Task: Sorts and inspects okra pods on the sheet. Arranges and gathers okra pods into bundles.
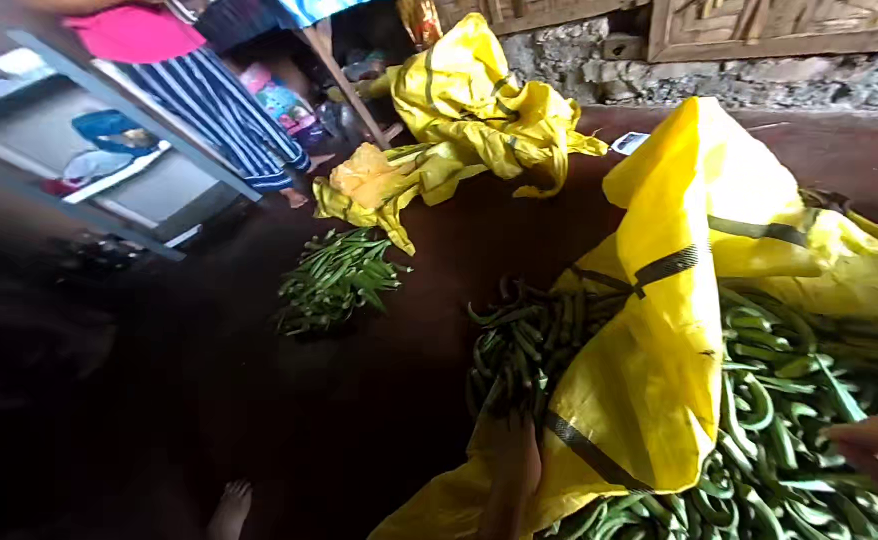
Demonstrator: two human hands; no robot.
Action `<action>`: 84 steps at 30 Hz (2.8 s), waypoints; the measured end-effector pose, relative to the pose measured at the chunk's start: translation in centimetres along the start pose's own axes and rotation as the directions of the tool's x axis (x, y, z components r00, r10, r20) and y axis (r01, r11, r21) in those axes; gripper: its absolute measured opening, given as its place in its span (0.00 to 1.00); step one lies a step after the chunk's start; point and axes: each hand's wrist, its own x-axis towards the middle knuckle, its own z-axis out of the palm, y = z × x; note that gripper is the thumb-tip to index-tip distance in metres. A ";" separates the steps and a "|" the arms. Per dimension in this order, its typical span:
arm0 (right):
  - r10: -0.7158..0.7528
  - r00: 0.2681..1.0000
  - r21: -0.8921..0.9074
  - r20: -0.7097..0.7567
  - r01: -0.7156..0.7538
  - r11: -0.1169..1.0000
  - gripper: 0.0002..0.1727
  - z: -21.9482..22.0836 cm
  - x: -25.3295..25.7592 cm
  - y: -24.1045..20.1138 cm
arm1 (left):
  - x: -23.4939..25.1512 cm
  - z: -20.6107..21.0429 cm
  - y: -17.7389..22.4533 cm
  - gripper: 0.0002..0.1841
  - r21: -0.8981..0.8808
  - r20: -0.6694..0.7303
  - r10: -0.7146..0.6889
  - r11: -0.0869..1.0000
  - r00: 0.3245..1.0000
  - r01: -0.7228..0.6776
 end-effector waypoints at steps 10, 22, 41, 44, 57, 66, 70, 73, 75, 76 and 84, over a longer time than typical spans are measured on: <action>-0.268 0.949 0.292 -0.164 0.306 0.906 0.14 12.3 14.9 -9.3 | 6.7 -2.0 -8.9 0.32 -0.448 -0.161 -0.419 0.838 0.894 0.312; 0.318 0.920 0.655 0.227 -0.386 0.649 0.20 20.2 14.4 -10.5 | 1.0 -2.2 -8.6 0.27 -0.902 -0.221 0.026 0.375 0.975 -0.214; 0.144 0.700 0.134 0.699 -0.326 0.936 0.28 23.5 14.1 -11.3 | 5.7 -3.3 -10.1 0.19 -0.929 -0.356 -0.242 -0.018 0.903 -0.371; 0.165 0.807 0.344 0.567 -0.414 0.843 0.27 23.6 13.8 -11.4 | 3.9 -3.8 -9.4 0.19 -0.853 -0.396 -0.057 -0.346 0.917 -0.390; 0.169 0.886 0.822 0.431 -0.463 0.332 0.15 22.4 15.0 -13.1 | 1.4 -3.0 -3.9 0.10 -0.862 -0.423 0.335 -0.434 0.842 -0.261; -0.104 0.801 0.586 0.589 -0.334 0.738 0.25 22.7 14.3 -11.9 | 0.5 -0.6 -3.9 0.14 -0.987 -0.128 0.102 -0.109 0.986 -0.117; 0.129 0.801 0.233 0.585 -0.318 0.919 0.29 23.9 14.1 -11.4 | -0.2 -3.5 -6.5 0.25 -0.547 -0.010 0.052 0.836 0.999 -0.049; 0.248 0.763 0.045 0.597 -0.341 0.939 0.32 24.1 14.1 -10.9 | 0.4 -5.6 -5.5 0.34 -0.135 0.249 -0.022 0.989 0.968 0.057; 0.278 0.734 -0.008 0.620 -0.349 0.937 0.34 24.1 13.9 -11.0 | 1.2 -6.9 -4.3 0.32 -0.091 0.128 -0.093 0.990 0.987 0.105; 0.286 0.715 -0.018 0.637 -0.358 0.934 0.35 24.1 13.8 -11.1 | 1.7 -7.4 -3.7 0.30 -0.102 0.031 -0.104 0.989 0.994 0.107; 0.290 0.708 -0.014 0.644 -0.368 0.930 0.38 24.8 12.4 -10.9 | 9.8 -6.3 2.6 0.29 0.002 -0.232 0.189 0.981 0.954 -0.193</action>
